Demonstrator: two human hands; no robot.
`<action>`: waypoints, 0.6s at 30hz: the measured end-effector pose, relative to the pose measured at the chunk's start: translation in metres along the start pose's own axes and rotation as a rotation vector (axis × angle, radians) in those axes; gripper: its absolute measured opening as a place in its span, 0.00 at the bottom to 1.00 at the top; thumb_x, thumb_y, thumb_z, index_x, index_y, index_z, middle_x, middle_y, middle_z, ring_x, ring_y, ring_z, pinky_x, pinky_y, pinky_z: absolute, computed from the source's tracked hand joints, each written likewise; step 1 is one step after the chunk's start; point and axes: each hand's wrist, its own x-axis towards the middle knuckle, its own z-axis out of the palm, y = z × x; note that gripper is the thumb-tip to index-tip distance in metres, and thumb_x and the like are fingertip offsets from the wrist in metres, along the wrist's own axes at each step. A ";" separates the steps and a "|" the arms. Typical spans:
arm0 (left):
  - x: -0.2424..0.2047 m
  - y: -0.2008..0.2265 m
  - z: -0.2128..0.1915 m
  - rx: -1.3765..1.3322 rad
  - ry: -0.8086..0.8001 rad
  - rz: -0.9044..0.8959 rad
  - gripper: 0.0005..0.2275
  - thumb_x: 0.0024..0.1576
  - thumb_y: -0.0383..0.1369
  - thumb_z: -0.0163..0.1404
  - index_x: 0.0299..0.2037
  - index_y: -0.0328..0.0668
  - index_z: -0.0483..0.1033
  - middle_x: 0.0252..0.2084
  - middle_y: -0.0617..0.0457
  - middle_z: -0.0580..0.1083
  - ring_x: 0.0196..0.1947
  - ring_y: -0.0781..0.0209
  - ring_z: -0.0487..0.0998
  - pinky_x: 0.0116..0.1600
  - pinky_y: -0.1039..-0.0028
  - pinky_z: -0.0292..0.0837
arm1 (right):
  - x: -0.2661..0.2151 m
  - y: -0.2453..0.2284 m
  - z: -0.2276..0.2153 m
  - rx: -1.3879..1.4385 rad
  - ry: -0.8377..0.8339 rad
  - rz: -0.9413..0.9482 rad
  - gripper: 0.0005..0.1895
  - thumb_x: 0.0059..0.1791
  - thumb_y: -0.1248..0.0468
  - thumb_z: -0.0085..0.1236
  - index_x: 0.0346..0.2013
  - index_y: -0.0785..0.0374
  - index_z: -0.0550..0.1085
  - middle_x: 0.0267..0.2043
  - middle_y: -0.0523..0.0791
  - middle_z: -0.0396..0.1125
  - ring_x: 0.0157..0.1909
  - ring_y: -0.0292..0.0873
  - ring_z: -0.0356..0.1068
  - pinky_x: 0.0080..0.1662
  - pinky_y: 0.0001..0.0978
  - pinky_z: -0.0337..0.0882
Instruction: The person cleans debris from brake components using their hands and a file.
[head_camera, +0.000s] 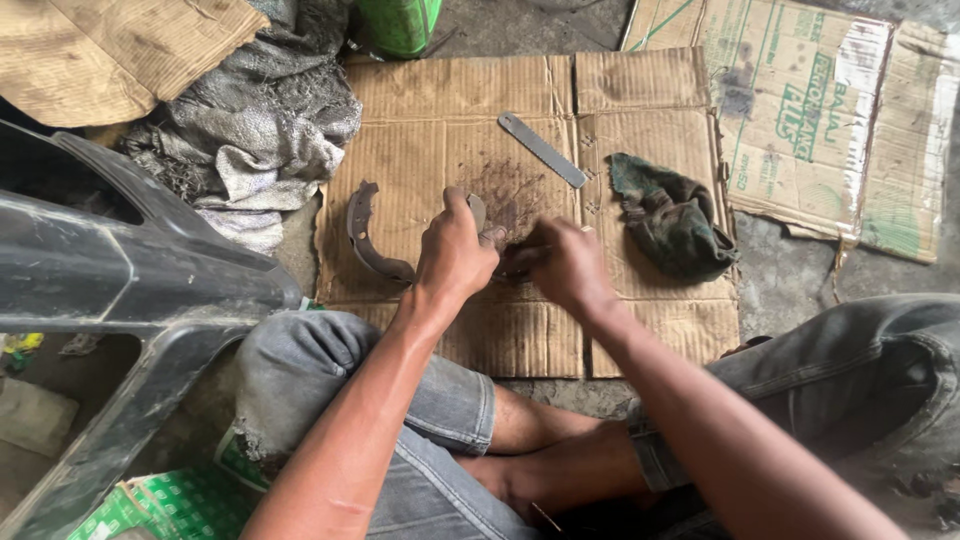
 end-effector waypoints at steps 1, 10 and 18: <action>-0.002 -0.001 -0.001 -0.001 0.000 0.000 0.27 0.52 0.29 0.59 0.56 0.23 0.58 0.44 0.23 0.76 0.46 0.25 0.78 0.51 0.48 0.74 | 0.005 0.003 -0.009 -0.001 0.000 0.000 0.06 0.49 0.64 0.61 0.31 0.65 0.78 0.34 0.52 0.74 0.35 0.50 0.77 0.40 0.42 0.77; -0.005 0.034 -0.019 0.078 -0.203 0.220 0.42 0.41 0.15 0.53 0.66 0.08 0.40 0.54 0.10 0.64 0.46 0.28 0.78 0.48 0.63 0.81 | 0.010 0.015 0.003 -0.001 -0.193 0.351 0.15 0.49 0.55 0.63 0.41 0.64 0.76 0.30 0.56 0.77 0.29 0.50 0.78 0.38 0.40 0.76; 0.006 0.025 -0.010 0.022 -0.122 0.387 0.42 0.36 0.19 0.56 0.63 0.11 0.46 0.40 0.18 0.72 0.37 0.26 0.78 0.39 0.54 0.78 | -0.008 0.035 0.020 0.048 -0.060 0.250 0.15 0.49 0.56 0.63 0.30 0.66 0.74 0.26 0.57 0.74 0.30 0.57 0.77 0.35 0.48 0.76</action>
